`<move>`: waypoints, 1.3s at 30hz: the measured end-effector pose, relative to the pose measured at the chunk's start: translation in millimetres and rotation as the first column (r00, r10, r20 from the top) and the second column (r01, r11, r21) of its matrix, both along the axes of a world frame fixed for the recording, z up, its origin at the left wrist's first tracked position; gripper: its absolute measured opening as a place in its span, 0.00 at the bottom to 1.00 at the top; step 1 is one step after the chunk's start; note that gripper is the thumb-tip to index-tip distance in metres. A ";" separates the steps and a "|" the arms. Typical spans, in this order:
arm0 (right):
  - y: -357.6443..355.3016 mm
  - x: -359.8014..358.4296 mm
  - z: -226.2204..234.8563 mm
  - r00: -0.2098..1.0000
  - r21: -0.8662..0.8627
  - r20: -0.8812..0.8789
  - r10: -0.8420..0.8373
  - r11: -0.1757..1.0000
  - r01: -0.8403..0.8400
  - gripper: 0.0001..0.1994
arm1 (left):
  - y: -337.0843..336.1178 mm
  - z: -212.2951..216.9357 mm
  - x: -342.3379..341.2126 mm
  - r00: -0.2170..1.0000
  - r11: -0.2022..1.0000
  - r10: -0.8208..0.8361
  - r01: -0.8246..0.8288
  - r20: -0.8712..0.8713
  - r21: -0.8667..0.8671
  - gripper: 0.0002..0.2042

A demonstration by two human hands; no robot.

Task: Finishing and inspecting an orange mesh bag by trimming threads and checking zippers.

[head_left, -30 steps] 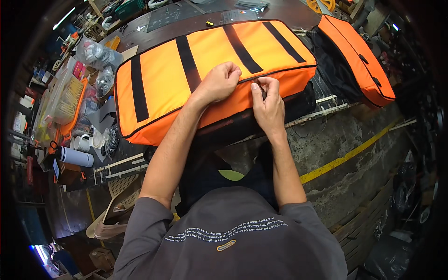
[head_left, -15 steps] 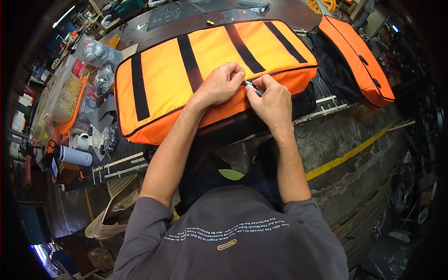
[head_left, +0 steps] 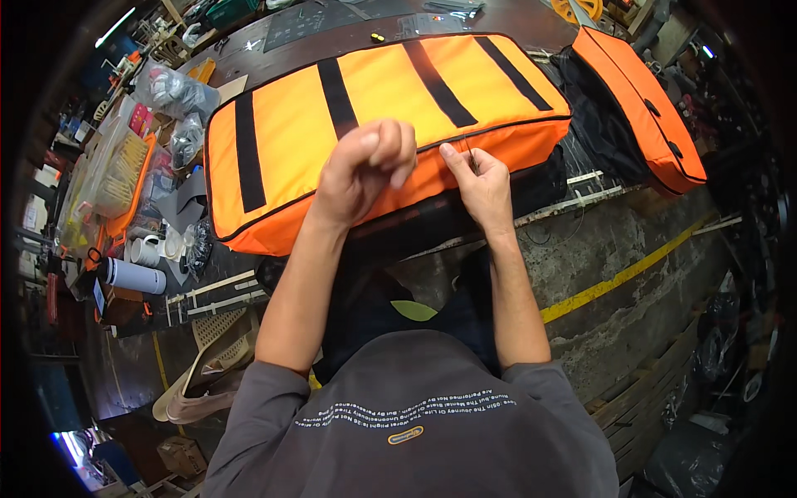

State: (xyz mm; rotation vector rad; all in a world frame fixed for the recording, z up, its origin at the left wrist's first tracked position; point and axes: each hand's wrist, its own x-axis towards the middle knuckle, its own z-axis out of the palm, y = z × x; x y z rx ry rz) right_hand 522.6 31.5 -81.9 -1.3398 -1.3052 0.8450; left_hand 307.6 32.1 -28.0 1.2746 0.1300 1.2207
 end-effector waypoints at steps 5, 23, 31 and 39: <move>16.6 -23.4 -6.4 0.976 -0.044 -0.217 -0.006 0.999 -0.003 0.20 | -40.8 13.6 -30.6 0.920 0.994 0.047 -0.004 -0.389 0.111 0.19; 20.2 -25.3 -62.0 0.834 0.138 -0.531 0.150 0.986 -0.090 0.07 | -25.9 -8.8 -8.2 -0.035 0.438 0.874 -0.376 -0.485 0.817 0.06; 17.9 -28.3 -56.6 0.845 0.108 -0.523 0.112 0.992 -0.064 0.09 | -17.8 5.3 18.4 0.226 0.588 0.801 -0.470 -0.554 0.658 0.06; 18.4 -9.1 -31.5 0.710 -0.038 -0.704 0.017 0.997 -0.062 0.12 | 10.0 -8.2 26.9 0.065 0.475 0.861 -0.454 -0.504 0.754 0.07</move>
